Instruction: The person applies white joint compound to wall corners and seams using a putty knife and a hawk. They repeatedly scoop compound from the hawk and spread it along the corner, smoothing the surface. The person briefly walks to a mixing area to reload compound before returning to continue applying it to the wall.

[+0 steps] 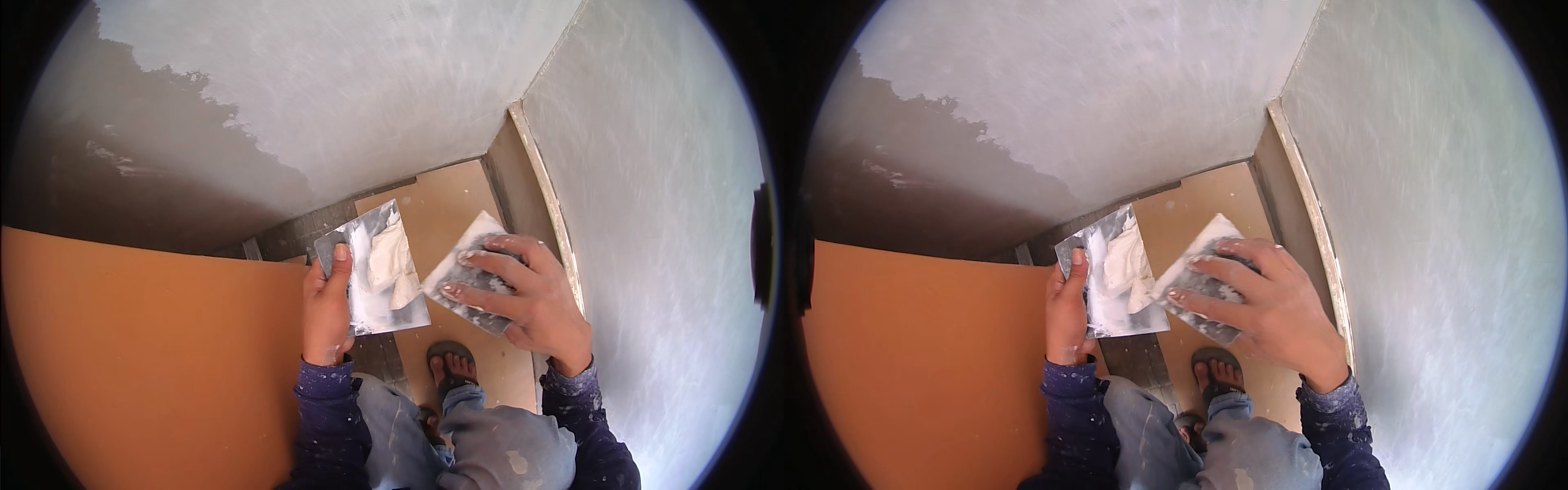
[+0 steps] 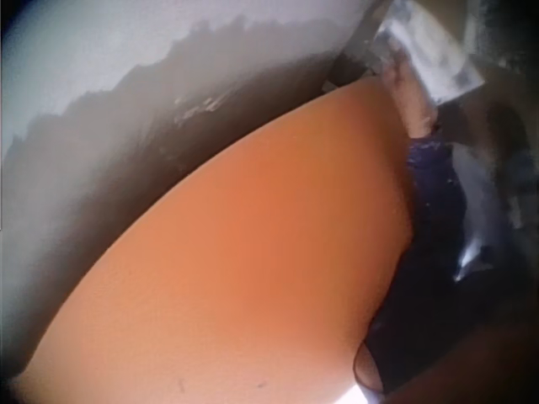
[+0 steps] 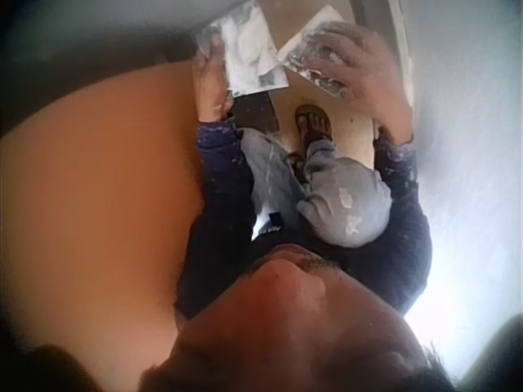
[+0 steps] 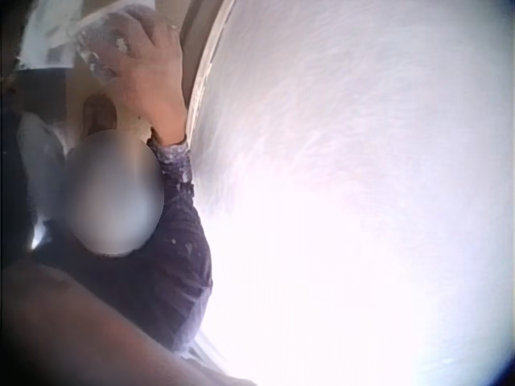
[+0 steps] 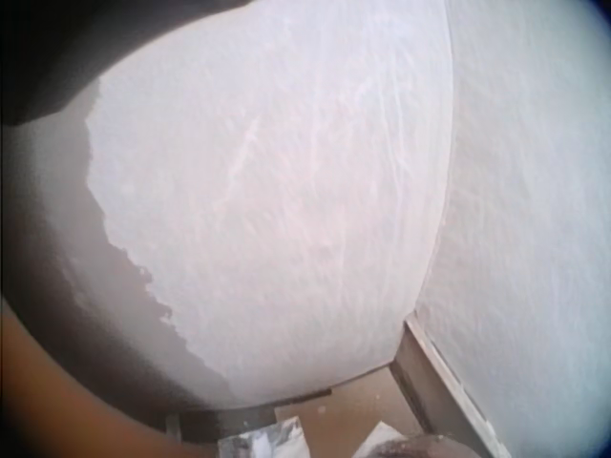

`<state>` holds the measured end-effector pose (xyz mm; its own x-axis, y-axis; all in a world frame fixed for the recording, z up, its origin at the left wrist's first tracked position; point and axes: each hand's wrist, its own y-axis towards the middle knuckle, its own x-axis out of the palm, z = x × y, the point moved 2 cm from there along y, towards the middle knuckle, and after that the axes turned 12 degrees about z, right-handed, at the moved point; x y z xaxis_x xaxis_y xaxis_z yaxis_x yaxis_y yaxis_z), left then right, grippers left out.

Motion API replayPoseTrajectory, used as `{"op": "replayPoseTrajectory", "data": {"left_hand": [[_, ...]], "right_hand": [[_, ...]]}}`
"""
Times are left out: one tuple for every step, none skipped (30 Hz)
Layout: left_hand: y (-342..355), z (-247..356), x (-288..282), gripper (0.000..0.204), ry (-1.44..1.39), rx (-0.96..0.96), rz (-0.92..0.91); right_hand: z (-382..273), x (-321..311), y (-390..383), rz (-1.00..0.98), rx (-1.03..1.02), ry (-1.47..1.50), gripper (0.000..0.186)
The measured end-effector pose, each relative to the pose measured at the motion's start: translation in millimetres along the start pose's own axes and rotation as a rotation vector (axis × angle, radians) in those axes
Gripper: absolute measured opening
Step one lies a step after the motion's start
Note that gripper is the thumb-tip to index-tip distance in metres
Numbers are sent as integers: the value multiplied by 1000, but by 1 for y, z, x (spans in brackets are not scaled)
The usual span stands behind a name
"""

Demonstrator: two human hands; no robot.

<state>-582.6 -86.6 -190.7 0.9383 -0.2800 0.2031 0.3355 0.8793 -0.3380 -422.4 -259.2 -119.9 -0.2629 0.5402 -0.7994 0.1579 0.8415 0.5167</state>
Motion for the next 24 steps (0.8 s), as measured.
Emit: {"op": "replayPoseTrajectory", "data": {"left_hand": [[0,2,1,40,34,32,5],[0,4,1,39,51,68,5],[1,7,1,38,79,103,42],[0,10,-1,38,93,145,80],[-1,12,-1,37,93,197,98],[0,15,-4,37,40,181,140],[0,16,-5,36,-27,170,157],[0,17,-4,36,-123,213,133],[0,15,-5,37,-116,76,155],[-1,11,-2,39,-141,-7,137],[-1,8,-1,40,-167,-90,124],[-1,2,4,44,-257,-206,103],[-2,0,5,45,-284,-221,90],[-1,0,5,46,-303,-246,81],[-2,-2,6,46,-315,-284,51],[-1,1,5,46,-341,-252,-1],[-1,3,2,45,-329,-221,19],[-2,6,0,45,-315,-191,37],[-2,10,-2,44,-306,-157,56],[-4,14,-2,41,-250,-26,55],[-6,16,-3,41,-131,4,147],[-8,18,-2,42,-39,69,187],[-9,20,2,42,29,177,165],[-10,20,2,44,78,169,250]], "right_hand": [[-6,4,5,65,-25,28,64],[-11,12,8,-70,-27,59,64],[-13,16,10,-130,-41,98,64],[-14,17,10,-204,-57,172,64],[-13,18,10,-227,-47,172,65],[-11,17,8,-269,-43,198,66],[-7,15,4,-352,-31,195,66],[-2,10,2,-269,-12,257,67],[3,6,-2,-226,11,289,68],[7,6,-5,-119,41,354,68],[9,11,-8,-112,33,417,69],[7,22,-10,-39,33,511,71],[4,35,-11,2,45,602,72],[2,47,-13,-30,27,539,71],[5,52,-14,30,77,498,67],[9,53,-16,36,122,453,64],[12,53,-16,43,170,409,60],[14,52,-16,3,185,343,64],[17,45,-16,-36,206,281,67],[19,39,-15,-85,256,201,70],[17,34,-12,-67,187,228,72],[15,31,-10,-60,149,236,74],[12,29,-9,-53,120,233,76],[10,30,-10,-86,78,258,73]]}}
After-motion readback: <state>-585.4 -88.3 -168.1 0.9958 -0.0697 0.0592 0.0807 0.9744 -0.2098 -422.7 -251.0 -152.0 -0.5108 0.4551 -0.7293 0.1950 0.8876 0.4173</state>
